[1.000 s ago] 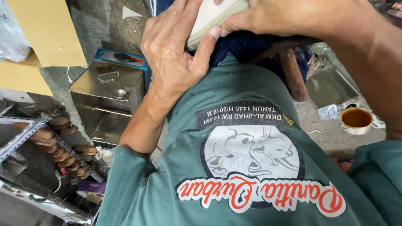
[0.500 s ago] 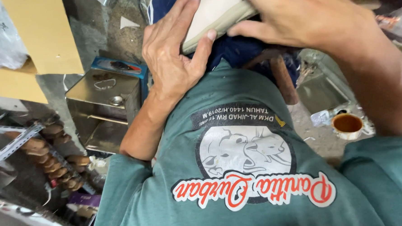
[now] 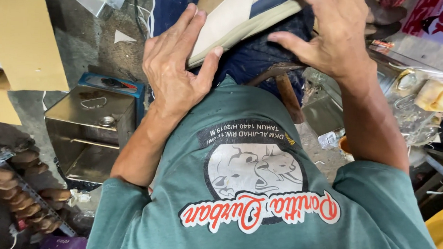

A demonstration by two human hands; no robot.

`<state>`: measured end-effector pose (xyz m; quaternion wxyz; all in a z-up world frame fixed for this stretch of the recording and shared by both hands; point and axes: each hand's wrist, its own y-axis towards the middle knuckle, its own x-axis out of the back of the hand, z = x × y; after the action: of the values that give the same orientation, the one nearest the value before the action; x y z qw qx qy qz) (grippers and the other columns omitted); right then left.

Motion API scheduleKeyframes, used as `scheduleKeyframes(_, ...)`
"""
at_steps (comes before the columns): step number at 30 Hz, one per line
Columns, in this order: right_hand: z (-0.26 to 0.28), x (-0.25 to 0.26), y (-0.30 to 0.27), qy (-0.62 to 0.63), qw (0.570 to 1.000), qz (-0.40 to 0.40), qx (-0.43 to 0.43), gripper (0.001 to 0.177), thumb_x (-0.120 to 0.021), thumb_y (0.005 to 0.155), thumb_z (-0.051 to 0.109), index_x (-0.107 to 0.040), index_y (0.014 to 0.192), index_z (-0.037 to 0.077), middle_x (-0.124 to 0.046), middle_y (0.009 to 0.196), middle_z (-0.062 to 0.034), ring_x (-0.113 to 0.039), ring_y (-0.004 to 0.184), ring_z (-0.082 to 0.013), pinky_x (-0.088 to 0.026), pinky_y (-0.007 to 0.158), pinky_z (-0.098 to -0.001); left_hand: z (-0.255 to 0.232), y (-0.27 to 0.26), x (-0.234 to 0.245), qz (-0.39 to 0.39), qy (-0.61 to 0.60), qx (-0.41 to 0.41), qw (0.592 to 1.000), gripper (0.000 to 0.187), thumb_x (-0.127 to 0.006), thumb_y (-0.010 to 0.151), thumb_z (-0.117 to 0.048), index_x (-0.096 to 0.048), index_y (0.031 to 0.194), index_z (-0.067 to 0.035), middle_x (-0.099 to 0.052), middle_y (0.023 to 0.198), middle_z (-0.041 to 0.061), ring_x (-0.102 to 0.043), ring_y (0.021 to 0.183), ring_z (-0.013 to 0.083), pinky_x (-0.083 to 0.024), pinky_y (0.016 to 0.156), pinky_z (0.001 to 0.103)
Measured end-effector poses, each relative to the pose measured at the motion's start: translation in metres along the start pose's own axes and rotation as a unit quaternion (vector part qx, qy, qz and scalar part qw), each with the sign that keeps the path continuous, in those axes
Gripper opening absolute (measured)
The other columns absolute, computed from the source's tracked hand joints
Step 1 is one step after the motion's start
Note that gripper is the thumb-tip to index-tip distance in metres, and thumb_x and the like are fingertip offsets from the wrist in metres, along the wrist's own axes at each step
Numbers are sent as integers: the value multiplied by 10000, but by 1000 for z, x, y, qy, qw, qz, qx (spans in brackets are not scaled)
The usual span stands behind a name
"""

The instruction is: The person picks up a blue and white slip-on shoe and places it on their lap. They press the sole and upper together with their hands, then use a hammer to tap along the edges of the sole to secure it.

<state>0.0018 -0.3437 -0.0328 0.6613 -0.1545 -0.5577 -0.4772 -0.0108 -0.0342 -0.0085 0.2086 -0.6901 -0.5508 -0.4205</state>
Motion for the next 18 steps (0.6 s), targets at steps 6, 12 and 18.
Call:
scheduleKeyframes(6, 2, 5, 5, -34, 999, 26, -1, 519, -828, 1148, 549, -697, 1296, 69, -699, 1232, -123, -629, 1081, -289, -437, 872, -401, 0, 0, 1, 3, 0, -2, 1000, 427, -739, 1007, -318, -685, 1362, -87, -677, 1403, 140, -804, 1135, 278, -509, 934, 367)
scheduleKeyframes(12, 6, 13, 13, -130, 989, 66, 22, 433, -864, 1197, 591, -710, 1232, 187, -644, 1174, -50, -607, 1020, -242, -414, 815, -362, 0, 2, 1, 0, 4, -8, 1000, 420, -721, 1018, -335, -693, 1351, -79, -683, 1392, 144, -813, 1100, 283, -506, 906, 367)
scheduleKeyframes(18, 8, 18, 21, -202, 971, 109, 63, 435, -683, 1279, 637, -654, 1135, 228, -624, 1153, 9, -619, 1013, -175, -412, 769, -326, -2, 2, 2, -10, 9, -20, 1000, 405, -734, 1021, -329, -700, 1342, -84, -691, 1379, 136, -820, 1101, 274, -511, 913, 357)
